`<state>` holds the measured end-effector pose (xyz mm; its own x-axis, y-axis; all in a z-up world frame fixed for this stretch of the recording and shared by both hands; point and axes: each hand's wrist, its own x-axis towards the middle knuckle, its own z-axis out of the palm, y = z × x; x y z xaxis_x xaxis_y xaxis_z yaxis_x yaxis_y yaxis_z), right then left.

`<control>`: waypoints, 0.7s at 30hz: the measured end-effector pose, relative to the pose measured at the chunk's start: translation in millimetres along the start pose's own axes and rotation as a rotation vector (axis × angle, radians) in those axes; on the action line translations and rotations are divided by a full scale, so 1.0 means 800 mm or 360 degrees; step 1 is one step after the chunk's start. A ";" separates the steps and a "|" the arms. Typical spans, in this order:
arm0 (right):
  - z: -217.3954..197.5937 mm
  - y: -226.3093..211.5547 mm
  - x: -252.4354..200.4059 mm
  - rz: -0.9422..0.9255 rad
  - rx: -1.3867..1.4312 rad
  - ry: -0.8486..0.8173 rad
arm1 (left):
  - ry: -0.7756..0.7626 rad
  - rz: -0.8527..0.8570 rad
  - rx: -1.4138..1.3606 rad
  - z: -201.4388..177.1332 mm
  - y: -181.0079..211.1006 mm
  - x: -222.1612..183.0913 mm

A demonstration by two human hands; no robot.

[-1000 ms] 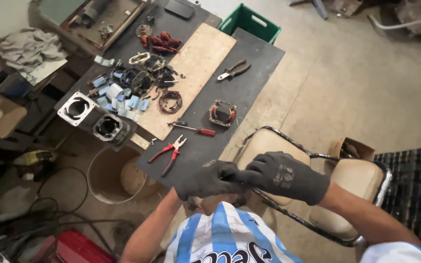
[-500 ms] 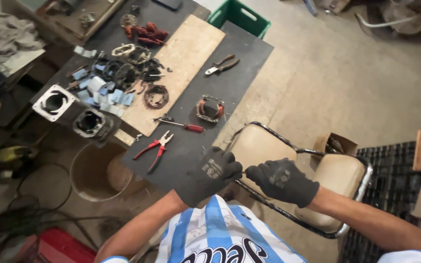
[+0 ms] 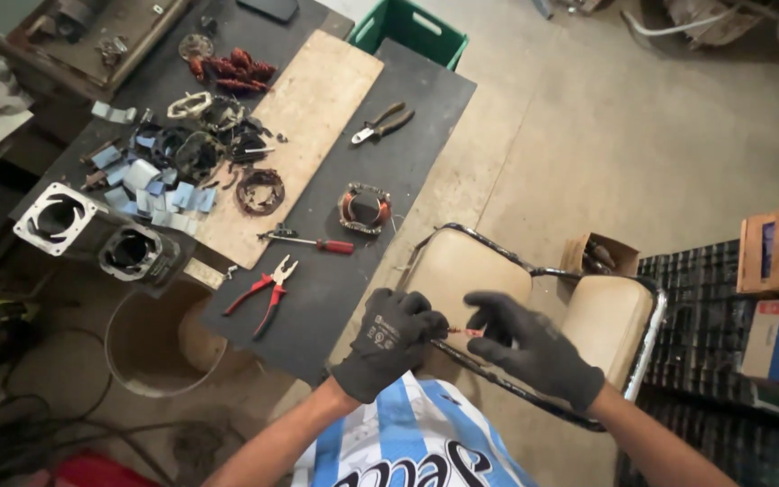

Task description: Stripping insulation from wires on an electric motor stator using pliers

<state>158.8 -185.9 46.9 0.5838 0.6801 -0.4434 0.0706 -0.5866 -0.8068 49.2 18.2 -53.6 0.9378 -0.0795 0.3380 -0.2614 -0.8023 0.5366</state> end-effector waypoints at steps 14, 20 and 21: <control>0.089 0.087 0.007 -0.1059 -0.2044 0.0859 | 0.0184 0.0168 0.0559 0.003 0.019 0.001; 0.100 0.081 0.019 -0.0638 -0.1267 0.1085 | 0.0181 0.0115 -0.0169 0.005 -0.038 -0.007; 0.098 0.067 0.014 -0.0624 -0.1266 0.1088 | 0.0172 0.0121 -0.0178 0.008 -0.038 -0.008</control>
<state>106.0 -175.1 -32.1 0.7121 0.6386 0.2917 0.7014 -0.6653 -0.2556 52.8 39.8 -76.9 0.8860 -0.0683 0.4587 -0.3599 -0.7250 0.5873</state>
